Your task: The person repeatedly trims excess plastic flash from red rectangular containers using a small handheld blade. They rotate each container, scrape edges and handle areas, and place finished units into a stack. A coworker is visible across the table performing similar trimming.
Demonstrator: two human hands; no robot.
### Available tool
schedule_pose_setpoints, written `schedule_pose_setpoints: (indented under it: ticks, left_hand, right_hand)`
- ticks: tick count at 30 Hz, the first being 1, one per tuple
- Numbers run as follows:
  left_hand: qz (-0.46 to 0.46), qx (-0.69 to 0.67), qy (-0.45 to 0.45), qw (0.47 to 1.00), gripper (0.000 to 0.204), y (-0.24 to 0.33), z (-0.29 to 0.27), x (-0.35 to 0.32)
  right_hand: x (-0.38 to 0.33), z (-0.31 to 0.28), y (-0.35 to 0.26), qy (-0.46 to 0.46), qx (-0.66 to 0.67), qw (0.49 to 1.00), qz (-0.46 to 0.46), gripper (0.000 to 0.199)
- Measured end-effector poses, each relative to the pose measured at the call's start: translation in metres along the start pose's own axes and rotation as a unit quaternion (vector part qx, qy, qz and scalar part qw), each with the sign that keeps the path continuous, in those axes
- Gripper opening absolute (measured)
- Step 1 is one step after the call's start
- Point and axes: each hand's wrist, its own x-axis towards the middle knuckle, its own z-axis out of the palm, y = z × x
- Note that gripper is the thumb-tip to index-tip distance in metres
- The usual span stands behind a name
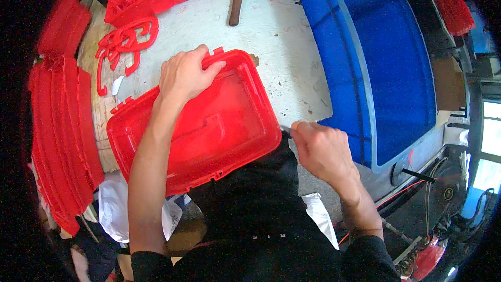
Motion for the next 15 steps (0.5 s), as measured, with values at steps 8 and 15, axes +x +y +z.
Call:
schedule_pose_setpoints:
  ticks: [8, 15]
  left_hand:
    - [0.007, -0.043, -0.042, 0.998, 0.044, -0.013, -0.002, 0.002]
    - [-0.012, 0.085, -0.137, 0.987, 0.036, -0.037, -0.115, -0.024]
  right_hand:
    - [0.052, 0.025, -0.016, 0.074, 0.171, 0.981, 0.055, 0.03]
    - [0.057, 0.03, 0.048, 0.126, 0.131, 0.976, 0.116, 0.034]
